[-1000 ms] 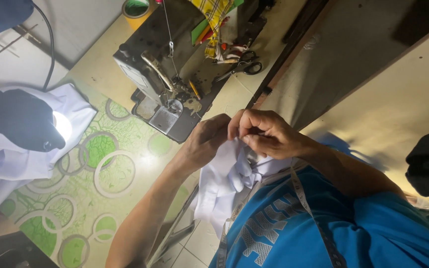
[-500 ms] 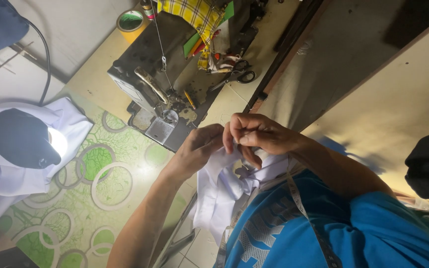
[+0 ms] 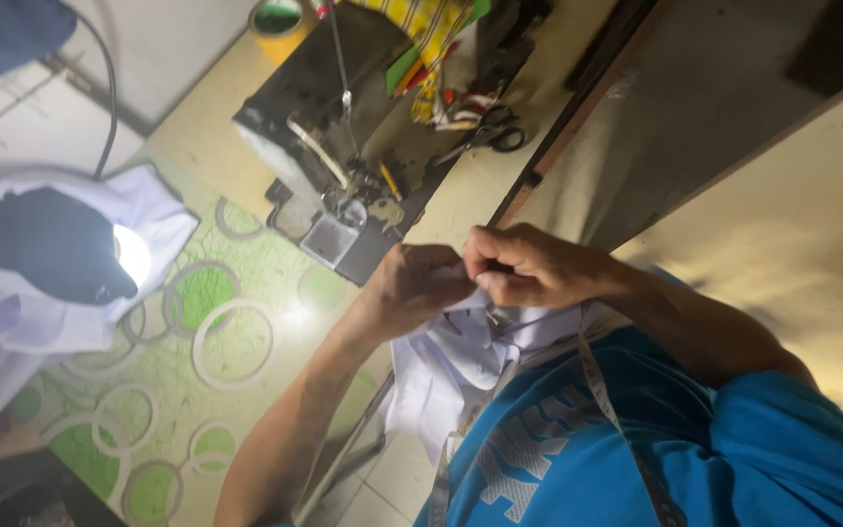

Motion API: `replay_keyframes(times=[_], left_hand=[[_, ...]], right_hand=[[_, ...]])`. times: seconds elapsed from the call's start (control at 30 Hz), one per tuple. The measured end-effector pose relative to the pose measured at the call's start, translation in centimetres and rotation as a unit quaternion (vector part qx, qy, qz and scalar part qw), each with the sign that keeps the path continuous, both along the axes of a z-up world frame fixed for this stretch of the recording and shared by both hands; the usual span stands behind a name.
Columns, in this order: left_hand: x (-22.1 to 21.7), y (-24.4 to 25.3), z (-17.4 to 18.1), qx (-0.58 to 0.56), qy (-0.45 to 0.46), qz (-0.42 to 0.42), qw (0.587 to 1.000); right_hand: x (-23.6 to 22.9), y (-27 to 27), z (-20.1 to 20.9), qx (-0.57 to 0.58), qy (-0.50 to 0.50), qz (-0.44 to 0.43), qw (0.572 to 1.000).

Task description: Trimming loose threads from a white garment with scissors and folding it for final inspection on a sewing floor.

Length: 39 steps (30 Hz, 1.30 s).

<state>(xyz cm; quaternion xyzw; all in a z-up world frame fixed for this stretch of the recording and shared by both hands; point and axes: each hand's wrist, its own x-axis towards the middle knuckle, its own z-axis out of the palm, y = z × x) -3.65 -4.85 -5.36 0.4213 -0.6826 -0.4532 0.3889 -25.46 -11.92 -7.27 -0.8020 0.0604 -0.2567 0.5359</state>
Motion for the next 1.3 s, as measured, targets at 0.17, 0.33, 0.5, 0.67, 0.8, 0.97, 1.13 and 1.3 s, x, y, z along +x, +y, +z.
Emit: replay_keyframes(times=[0.17, 0.33, 0.5, 0.67, 0.8, 0.97, 1.13, 1.3], left_hand=[[2.6, -0.7, 1.4, -0.057, -0.102, -0.002, 0.993], [1.6, -0.5, 1.4, 0.022, -0.029, -0.013, 0.999], [1.6, -0.5, 2.7, 0.004, -0.027, -0.071, 0.997], [3.9, -2.0, 0.3, 0.027, -0.028, -0.081, 0.996], [4.6, -2.9, -2.5, 0.019, -0.042, -0.091, 0.995], [5.4, -3.1, -1.4, 0.034, -0.051, -0.055, 0.997], [5.3, -2.4, 0.1, 0.02, -0.069, -0.031, 0.997], [2.8, -0.2, 1.6, -0.035, -0.145, 0.002, 0.989]], right_hand=[[-5.0, -5.5, -0.6, -0.192, 0.054, -0.228, 0.953], [-2.7, -2.0, 4.3, -0.135, 0.068, -0.153, 0.977], [-0.8, -1.8, 2.3, 0.102, 0.158, 0.057, 0.98], [-2.3, -3.9, 2.7, 0.143, 0.194, -0.082, 0.967], [-3.2, -3.7, 3.4, 0.124, 0.208, -0.123, 0.962], [-3.4, -4.9, 3.0, 0.112, 0.192, -0.125, 0.967], [-4.0, -4.7, 6.6, 0.11, 0.204, -0.117, 0.966], [-6.2, -4.8, 10.5, 0.029, 0.224, -0.124, 0.966]])
